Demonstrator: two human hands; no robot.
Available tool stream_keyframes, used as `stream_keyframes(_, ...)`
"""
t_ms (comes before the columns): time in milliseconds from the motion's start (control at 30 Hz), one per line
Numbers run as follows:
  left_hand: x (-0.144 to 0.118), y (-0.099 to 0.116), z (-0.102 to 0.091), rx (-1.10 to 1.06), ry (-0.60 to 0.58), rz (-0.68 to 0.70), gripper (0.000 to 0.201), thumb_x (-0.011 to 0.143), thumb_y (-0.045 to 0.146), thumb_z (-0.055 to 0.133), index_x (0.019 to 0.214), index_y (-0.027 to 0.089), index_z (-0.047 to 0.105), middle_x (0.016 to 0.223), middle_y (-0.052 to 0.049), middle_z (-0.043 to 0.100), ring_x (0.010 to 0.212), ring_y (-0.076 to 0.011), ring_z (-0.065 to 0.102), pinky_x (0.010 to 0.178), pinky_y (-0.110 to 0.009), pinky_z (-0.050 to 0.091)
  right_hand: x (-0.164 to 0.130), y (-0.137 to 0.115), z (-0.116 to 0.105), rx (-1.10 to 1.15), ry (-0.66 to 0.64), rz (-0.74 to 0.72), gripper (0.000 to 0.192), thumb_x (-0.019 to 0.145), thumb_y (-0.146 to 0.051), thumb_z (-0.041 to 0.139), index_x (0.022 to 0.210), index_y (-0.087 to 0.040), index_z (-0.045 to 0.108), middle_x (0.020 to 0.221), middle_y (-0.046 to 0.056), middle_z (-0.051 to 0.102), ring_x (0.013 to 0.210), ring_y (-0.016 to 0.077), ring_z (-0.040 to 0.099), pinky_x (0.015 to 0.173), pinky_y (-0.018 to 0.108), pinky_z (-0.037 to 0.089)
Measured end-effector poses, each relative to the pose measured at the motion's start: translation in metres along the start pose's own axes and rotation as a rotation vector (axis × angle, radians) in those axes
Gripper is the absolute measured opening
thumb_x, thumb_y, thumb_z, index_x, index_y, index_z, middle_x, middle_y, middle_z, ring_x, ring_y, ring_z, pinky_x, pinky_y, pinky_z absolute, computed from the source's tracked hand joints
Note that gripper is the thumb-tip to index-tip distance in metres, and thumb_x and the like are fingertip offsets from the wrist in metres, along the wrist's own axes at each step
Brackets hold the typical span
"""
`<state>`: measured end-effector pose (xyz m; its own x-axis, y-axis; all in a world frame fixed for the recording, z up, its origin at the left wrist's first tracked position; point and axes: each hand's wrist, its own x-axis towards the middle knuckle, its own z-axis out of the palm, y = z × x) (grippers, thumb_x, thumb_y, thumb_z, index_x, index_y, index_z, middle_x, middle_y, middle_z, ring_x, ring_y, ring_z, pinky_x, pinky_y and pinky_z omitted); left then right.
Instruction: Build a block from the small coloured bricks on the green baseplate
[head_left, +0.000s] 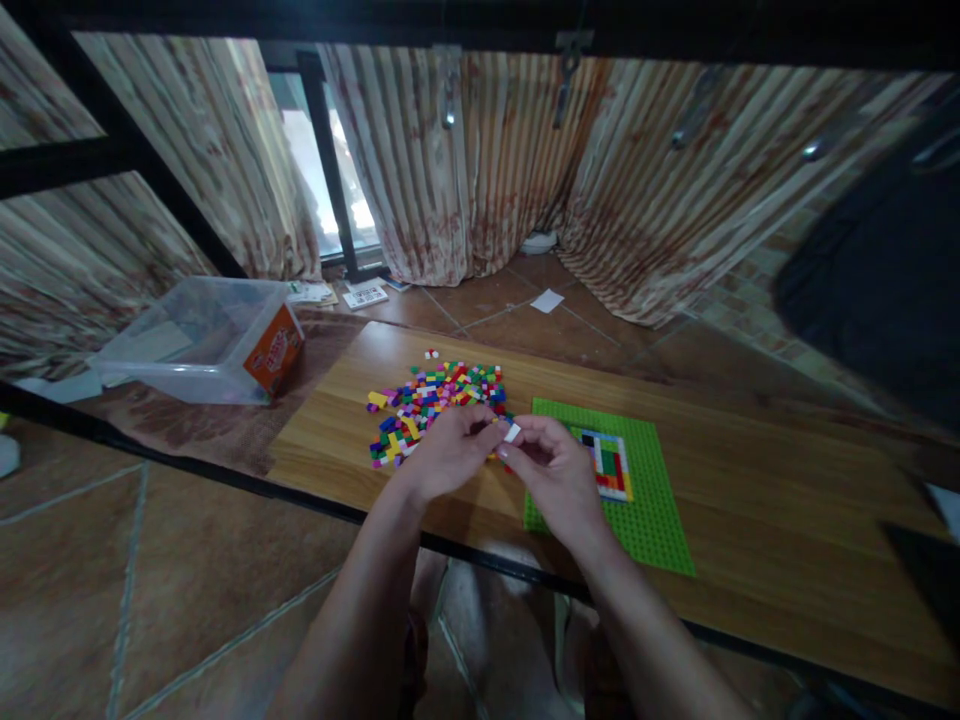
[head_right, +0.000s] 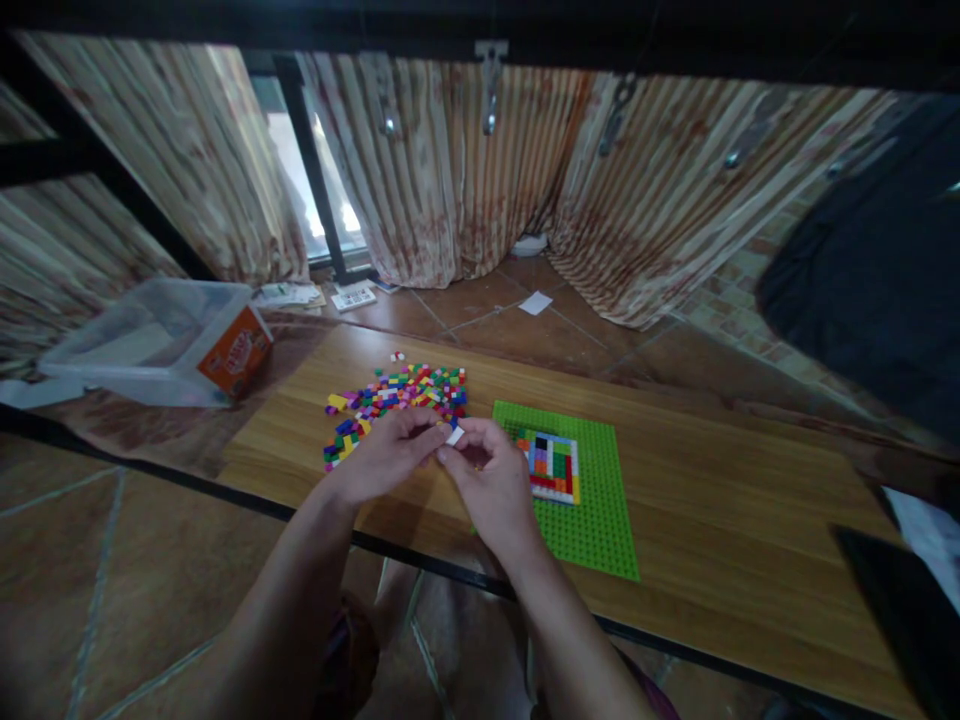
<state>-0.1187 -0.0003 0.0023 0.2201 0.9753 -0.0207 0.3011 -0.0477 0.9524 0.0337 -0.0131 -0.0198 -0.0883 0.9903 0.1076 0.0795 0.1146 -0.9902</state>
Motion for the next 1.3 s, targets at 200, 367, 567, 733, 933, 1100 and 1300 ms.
stream_keyframes(200,0.002,0.000,0.013,-0.047,0.003,-0.008,0.037,0.091,0.045,0.048,0.068,0.017,0.054,0.059,0.004,0.046,0.055,-0.0097,0.040,0.052,-0.023,0.030,0.002,-0.003,-0.009,0.170,0.046,0.113,0.025,0.070,-0.040,0.076,0.086,-0.021,0.070,0.066,-0.003,0.063,0.060,0.0126,0.056,0.059,0.027,0.048)
stream_keyframes(367,0.005,0.003,0.033,0.050,0.173,0.000,0.036,0.093,0.043,0.048,0.066,0.019,0.049,0.059,0.004,0.048,0.056,-0.0106,0.044,0.054,-0.024,0.032,0.000,-0.006,-0.011,0.331,0.086,0.265,0.029,0.061,-0.039,0.084,0.081,-0.021,0.073,0.068,-0.002,0.066,0.060,0.0117,0.057,0.058,0.026,0.048)
stream_keyframes(567,0.003,0.011,0.039,0.041,0.210,0.014,0.032,0.094,0.036,0.045,0.067,0.019,0.047,0.060,0.003,0.050,0.058,-0.0114,0.049,0.058,-0.024,0.035,0.001,-0.011,-0.012,0.413,0.085,0.318,0.028,0.055,-0.035,0.086,0.074,-0.019,0.074,0.063,-0.001,0.066,0.056,0.0110,0.056,0.056,0.026,0.046)
stream_keyframes(733,0.006,0.009,0.044,-0.016,0.226,0.023,0.030,0.093,0.035,0.045,0.067,0.019,0.045,0.060,0.004,0.046,0.058,-0.0107,0.045,0.057,-0.024,0.034,0.003,-0.010,-0.014,0.404,0.114,0.271,0.025,0.054,-0.033,0.086,0.072,-0.020,0.075,0.060,-0.002,0.066,0.054,0.0101,0.055,0.056,0.026,0.045)
stream_keyframes(933,0.011,-0.001,0.052,-0.096,0.256,0.016,0.032,0.090,0.036,0.047,0.064,0.019,0.042,0.059,0.005,0.040,0.058,-0.0099,0.039,0.055,-0.023,0.031,0.004,-0.010,-0.015,0.439,0.139,0.292,0.030,0.048,-0.035,0.090,0.068,-0.020,0.075,0.058,-0.002,0.066,0.051,0.0099,0.054,0.053,0.026,0.046)
stream_keyframes(1100,0.011,-0.001,0.057,-0.292,0.236,-0.018,0.032,0.088,0.039,0.050,0.065,0.019,0.045,0.057,0.005,0.041,0.055,-0.0089,0.039,0.053,-0.022,0.031,0.003,-0.014,-0.019,0.474,0.144,0.323,0.033,0.043,-0.034,0.092,0.067,-0.019,0.075,0.057,-0.001,0.067,0.051,0.0100,0.055,0.053,0.026,0.047)
stream_keyframes(1300,0.013,0.002,0.060,-0.447,0.257,-0.072,0.034,0.085,0.045,0.055,0.066,0.018,0.046,0.058,0.006,0.039,0.052,-0.0072,0.035,0.050,-0.020,0.030,0.000,-0.015,-0.023,0.525,0.122,0.318,0.033,0.050,-0.035,0.091,0.074,-0.020,0.075,0.062,-0.002,0.067,0.057,0.0102,0.059,0.060,0.027,0.052)
